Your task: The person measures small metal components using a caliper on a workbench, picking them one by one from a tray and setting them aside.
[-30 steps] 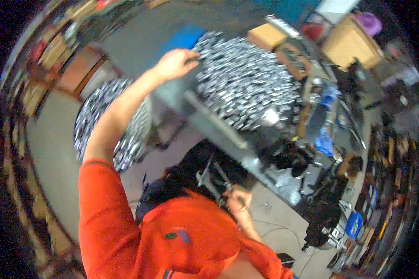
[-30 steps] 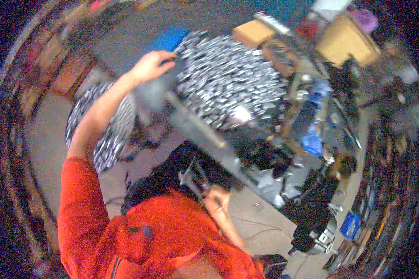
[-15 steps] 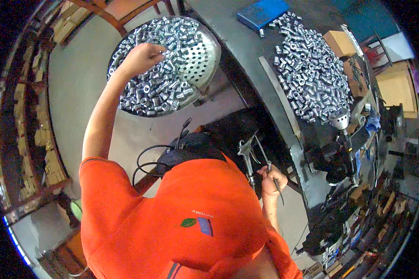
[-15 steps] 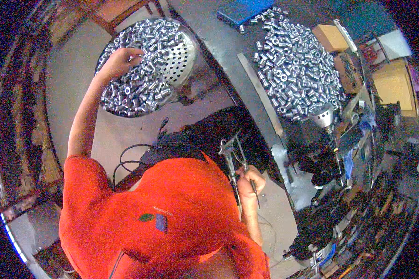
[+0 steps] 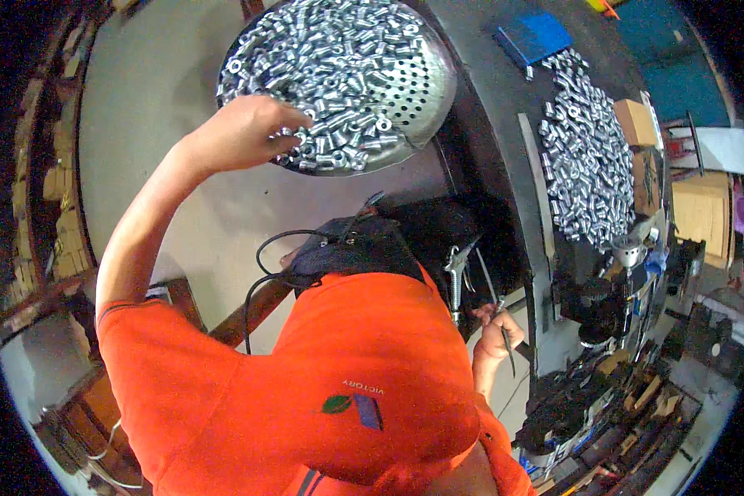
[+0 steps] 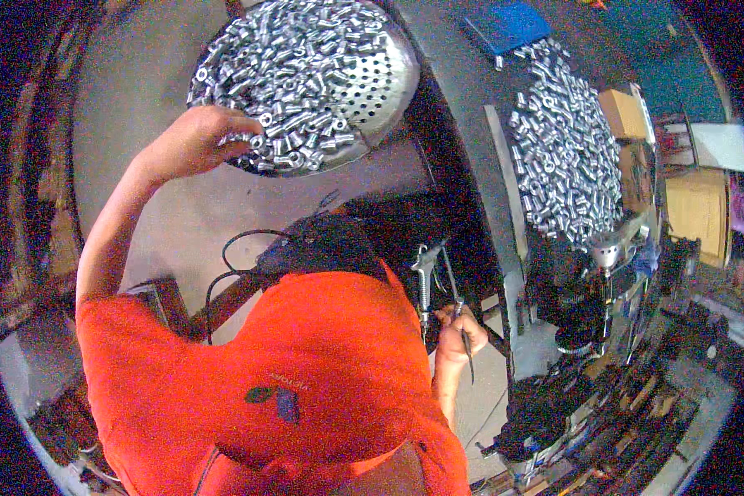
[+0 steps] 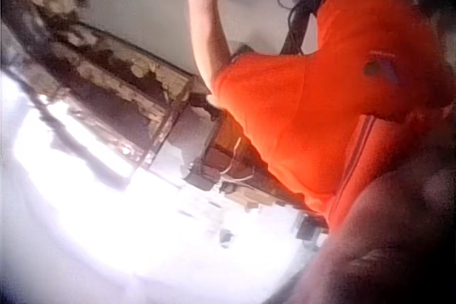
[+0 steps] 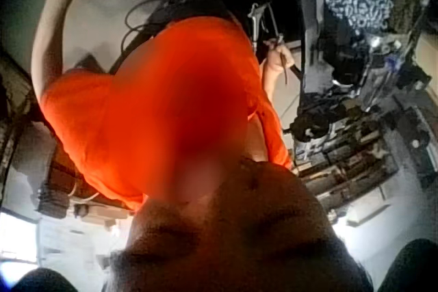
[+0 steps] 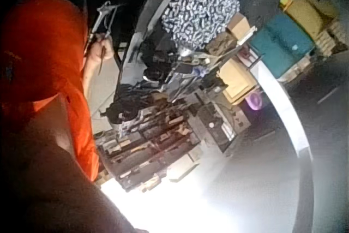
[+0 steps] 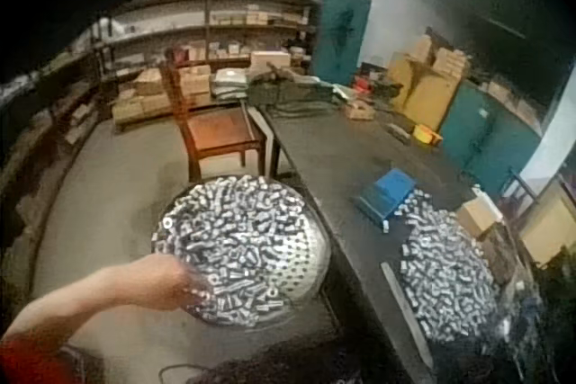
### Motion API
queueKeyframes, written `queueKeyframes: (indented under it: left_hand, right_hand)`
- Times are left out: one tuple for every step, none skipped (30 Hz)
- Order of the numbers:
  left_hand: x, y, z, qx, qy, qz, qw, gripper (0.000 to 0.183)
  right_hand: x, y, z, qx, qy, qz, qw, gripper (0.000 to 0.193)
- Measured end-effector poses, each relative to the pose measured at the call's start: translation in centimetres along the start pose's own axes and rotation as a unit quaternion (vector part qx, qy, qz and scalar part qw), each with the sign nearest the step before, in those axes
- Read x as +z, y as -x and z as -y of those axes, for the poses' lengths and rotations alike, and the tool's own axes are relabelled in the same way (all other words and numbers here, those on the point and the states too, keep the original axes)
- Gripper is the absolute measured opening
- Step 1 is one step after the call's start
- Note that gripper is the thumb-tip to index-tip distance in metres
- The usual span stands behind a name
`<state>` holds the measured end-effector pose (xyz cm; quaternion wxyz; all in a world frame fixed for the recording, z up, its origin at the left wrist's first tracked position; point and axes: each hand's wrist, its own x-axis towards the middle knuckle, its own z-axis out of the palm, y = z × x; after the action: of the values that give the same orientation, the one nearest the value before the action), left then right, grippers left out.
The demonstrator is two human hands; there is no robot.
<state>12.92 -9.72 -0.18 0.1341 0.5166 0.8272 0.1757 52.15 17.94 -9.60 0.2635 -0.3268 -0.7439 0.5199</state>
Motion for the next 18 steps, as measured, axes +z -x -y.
queueKeyframes:
  left_hand:
    - [-0.5,0.8,-1.0,-0.014,0.007,0.008,1.000,0.025]
    - [-0.4,1.4,-1.1,-0.021,0.015,0.014,1.000,0.025]
    - [-0.3,2.0,-1.2,-0.027,0.022,0.019,0.999,0.025]
    - [-0.2,2.4,-1.2,-0.032,0.030,0.024,0.999,0.024]
    - [0.2,2.7,-0.8,-0.019,0.013,0.009,1.000,0.024]
    - [0.2,2.8,-0.7,-0.038,0.010,0.029,0.999,0.025]
    - [0.2,2.7,-0.7,-0.055,0.006,0.050,0.997,0.026]
    - [0.3,2.6,-0.7,-0.072,0.003,0.072,0.995,0.027]
    - [0.5,2.5,-0.6,-0.077,-0.012,0.069,0.995,0.026]
    - [0.8,2.4,-0.4,-0.081,-0.026,0.067,0.994,0.025]
    - [1.1,2.2,-0.4,-0.084,-0.041,0.064,0.994,0.025]
    - [1.1,1.7,-0.3,-0.077,-0.027,0.058,0.995,0.025]
    - [1.2,1.2,-0.4,-0.069,-0.013,0.053,0.996,0.025]
    - [1.3,0.7,-0.4,-0.060,0.001,0.047,0.997,0.025]
    - [1.4,-0.3,-0.6,-0.043,-0.028,0.038,0.998,0.025]
    - [1.5,-1.2,-0.3,-0.014,-0.035,0.025,0.999,0.025]
    - [1.6,-2.5,-0.3,-0.010,-0.035,0.007,0.999,0.024]
    - [1.6,-4.3,-0.2,-0.003,-0.037,-0.005,0.999,0.024]
  right_hand:
    - [0.5,-0.4,0.2,0.002,-0.014,0.001,1.000,0.030]
    - [0.9,-0.6,0.4,0.004,-0.027,0.000,1.000,0.031]
    - [1.2,-1.0,0.8,-0.003,-0.030,0.008,1.000,0.030]
    - [1.5,-1.2,1.2,-0.009,-0.032,0.015,0.999,0.030]
    - [1.7,-1.4,1.5,-0.015,-0.034,0.021,0.999,0.030]
    - [1.8,-1.6,1.5,-0.026,-0.044,0.029,0.998,0.030]
    - [1.9,-1.7,1.4,-0.035,-0.053,0.037,0.997,0.030]
    - [1.9,-1.8,1.4,-0.045,-0.062,0.043,0.996,0.029]
    - [1.9,-1.8,1.3,-0.054,-0.070,0.040,0.995,0.029]
    - [1.8,-1.9,1.1,-0.064,-0.077,0.037,0.994,0.029]
    - [1.8,-1.9,1.0,-0.073,-0.084,0.034,0.993,0.029]
    - [1.6,-2.0,0.6,-0.063,-0.096,0.025,0.993,0.029]
    - [1.3,-1.8,0.0,-0.053,-0.107,0.017,0.993,0.030]
    - [0.8,-1.6,-0.3,-0.044,-0.119,0.008,0.992,0.030]
    - [0.7,-1.3,-0.2,-0.050,-0.084,0.008,0.995,0.028]
    - [0.6,-1.4,-0.7,-0.074,-0.048,0.020,0.996,0.028]
    - [0.5,-1.3,-0.9,-0.078,-0.042,0.014,0.996,0.028]
    - [0.7,-1.1,-1.1,-0.078,-0.038,0.003,0.996,0.028]
